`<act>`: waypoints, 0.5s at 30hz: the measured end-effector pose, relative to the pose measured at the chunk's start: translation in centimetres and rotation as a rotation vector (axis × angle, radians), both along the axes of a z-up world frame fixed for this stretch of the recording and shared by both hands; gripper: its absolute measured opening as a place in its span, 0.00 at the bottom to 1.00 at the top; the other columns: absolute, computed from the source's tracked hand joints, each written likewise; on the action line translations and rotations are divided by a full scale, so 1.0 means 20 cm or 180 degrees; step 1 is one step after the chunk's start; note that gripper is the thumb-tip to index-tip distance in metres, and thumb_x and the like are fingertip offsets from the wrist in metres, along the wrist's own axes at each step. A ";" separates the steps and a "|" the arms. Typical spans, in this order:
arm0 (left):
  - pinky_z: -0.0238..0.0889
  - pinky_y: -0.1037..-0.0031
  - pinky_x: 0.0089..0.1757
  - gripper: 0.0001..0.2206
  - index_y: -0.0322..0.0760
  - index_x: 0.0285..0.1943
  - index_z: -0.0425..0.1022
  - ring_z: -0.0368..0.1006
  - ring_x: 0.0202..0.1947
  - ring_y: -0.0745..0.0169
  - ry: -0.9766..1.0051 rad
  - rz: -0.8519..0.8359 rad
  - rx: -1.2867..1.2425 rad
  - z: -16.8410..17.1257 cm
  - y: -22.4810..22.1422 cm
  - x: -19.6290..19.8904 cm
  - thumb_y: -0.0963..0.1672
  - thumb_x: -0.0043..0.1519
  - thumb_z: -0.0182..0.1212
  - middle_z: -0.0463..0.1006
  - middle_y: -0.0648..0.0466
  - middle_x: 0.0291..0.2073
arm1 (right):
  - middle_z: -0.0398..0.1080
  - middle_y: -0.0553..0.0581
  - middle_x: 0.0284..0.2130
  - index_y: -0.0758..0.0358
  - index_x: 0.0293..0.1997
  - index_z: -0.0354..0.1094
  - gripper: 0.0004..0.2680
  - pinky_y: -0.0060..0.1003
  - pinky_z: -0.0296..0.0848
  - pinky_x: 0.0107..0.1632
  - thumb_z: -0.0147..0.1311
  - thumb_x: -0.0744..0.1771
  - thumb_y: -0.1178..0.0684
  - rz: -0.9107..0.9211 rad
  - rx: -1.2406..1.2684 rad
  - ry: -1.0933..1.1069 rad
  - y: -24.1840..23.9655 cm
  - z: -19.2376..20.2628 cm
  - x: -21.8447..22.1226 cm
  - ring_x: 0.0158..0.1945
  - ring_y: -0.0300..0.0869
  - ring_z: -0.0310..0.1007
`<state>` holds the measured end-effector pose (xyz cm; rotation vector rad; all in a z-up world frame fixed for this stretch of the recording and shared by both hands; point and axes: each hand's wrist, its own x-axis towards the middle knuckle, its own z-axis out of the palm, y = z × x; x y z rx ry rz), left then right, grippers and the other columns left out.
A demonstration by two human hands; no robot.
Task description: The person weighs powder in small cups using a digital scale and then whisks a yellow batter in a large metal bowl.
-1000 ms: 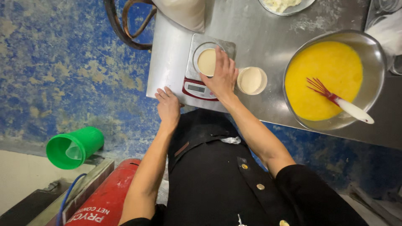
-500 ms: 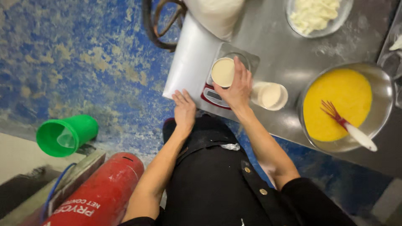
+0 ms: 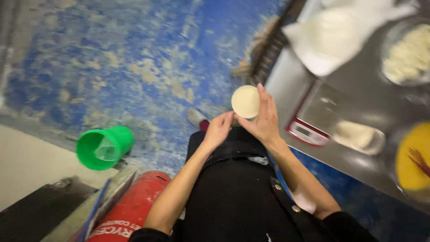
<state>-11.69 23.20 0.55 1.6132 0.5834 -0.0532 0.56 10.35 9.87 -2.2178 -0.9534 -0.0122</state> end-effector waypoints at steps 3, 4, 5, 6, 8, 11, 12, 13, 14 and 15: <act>0.75 0.65 0.43 0.22 0.34 0.65 0.74 0.79 0.46 0.58 0.0201 0.0605 -0.1172 0.01 0.44 -0.12 0.51 0.71 0.47 0.83 0.47 0.48 | 0.63 0.71 0.64 0.68 0.76 0.46 0.39 0.54 0.67 0.63 0.73 0.60 0.50 0.0163 0.0072 0.0115 0.33 0.02 -0.09 0.63 0.63 0.65; 0.75 0.67 0.45 0.22 0.34 0.67 0.71 0.80 0.49 0.59 -0.0033 0.0627 -0.1378 0.04 0.59 -0.15 0.51 0.72 0.46 0.82 0.49 0.51 | 0.63 0.69 0.65 0.68 0.77 0.46 0.38 0.52 0.68 0.65 0.73 0.61 0.51 0.0223 0.0081 0.0102 0.41 0.02 -0.13 0.64 0.62 0.65; 0.75 0.70 0.48 0.22 0.33 0.68 0.68 0.80 0.51 0.60 -0.0269 0.0649 -0.1581 0.09 0.70 -0.19 0.51 0.73 0.45 0.81 0.50 0.54 | 0.63 0.69 0.65 0.68 0.77 0.46 0.38 0.52 0.68 0.65 0.73 0.61 0.51 0.0265 0.0084 0.0150 0.46 0.04 -0.21 0.64 0.62 0.65; 0.75 0.70 0.48 0.22 0.33 0.68 0.68 0.80 0.51 0.60 -0.0356 0.0645 -0.1511 0.14 0.81 -0.18 0.51 0.73 0.45 0.81 0.50 0.54 | 0.62 0.71 0.64 0.69 0.76 0.46 0.39 0.53 0.67 0.64 0.72 0.60 0.51 0.0417 0.0154 0.0018 0.55 0.06 -0.20 0.63 0.63 0.65; 0.76 0.69 0.45 0.21 0.30 0.70 0.69 0.80 0.48 0.58 -0.0136 0.0497 -0.1428 0.25 0.93 -0.22 0.48 0.72 0.50 0.82 0.45 0.49 | 0.61 0.73 0.64 0.69 0.74 0.46 0.39 0.53 0.66 0.63 0.71 0.58 0.52 0.0600 0.0242 -0.0149 0.71 0.07 -0.18 0.63 0.63 0.64; 0.78 0.70 0.45 0.20 0.31 0.70 0.68 0.82 0.48 0.60 -0.0275 0.0534 -0.1625 0.29 1.04 -0.23 0.45 0.70 0.51 0.82 0.47 0.51 | 0.63 0.70 0.62 0.68 0.74 0.48 0.39 0.52 0.67 0.62 0.72 0.58 0.51 0.0668 0.0141 0.0193 0.82 0.08 -0.24 0.61 0.61 0.66; 0.78 0.70 0.45 0.20 0.31 0.70 0.68 0.82 0.48 0.60 -0.0298 0.0577 -0.1617 0.29 1.06 -0.24 0.45 0.70 0.51 0.82 0.47 0.51 | 0.63 0.69 0.62 0.68 0.74 0.48 0.39 0.51 0.67 0.63 0.72 0.58 0.51 0.0693 0.0136 0.0172 0.86 0.08 -0.24 0.61 0.61 0.66; 0.78 0.70 0.45 0.20 0.30 0.70 0.68 0.81 0.48 0.60 -0.0340 0.0658 -0.1616 0.28 1.06 -0.24 0.44 0.70 0.53 0.82 0.46 0.50 | 0.64 0.68 0.62 0.68 0.75 0.47 0.39 0.50 0.67 0.63 0.72 0.59 0.51 0.0717 0.0131 0.0152 0.89 0.08 -0.23 0.62 0.60 0.66; 0.78 0.70 0.44 0.20 0.30 0.70 0.68 0.81 0.47 0.61 -0.0374 0.0723 -0.1615 0.28 1.06 -0.25 0.43 0.69 0.54 0.82 0.46 0.50 | 0.64 0.68 0.62 0.68 0.75 0.47 0.39 0.50 0.67 0.63 0.72 0.59 0.51 0.0749 0.0137 0.0147 0.92 0.08 -0.23 0.62 0.60 0.66; 0.78 0.70 0.44 0.20 0.30 0.70 0.68 0.81 0.47 0.61 -0.0388 0.0752 -0.1606 0.27 1.06 -0.26 0.43 0.69 0.54 0.82 0.46 0.50 | 0.64 0.68 0.62 0.68 0.75 0.47 0.39 0.50 0.67 0.63 0.72 0.59 0.51 0.0764 0.0073 0.0167 0.93 0.09 -0.23 0.62 0.60 0.66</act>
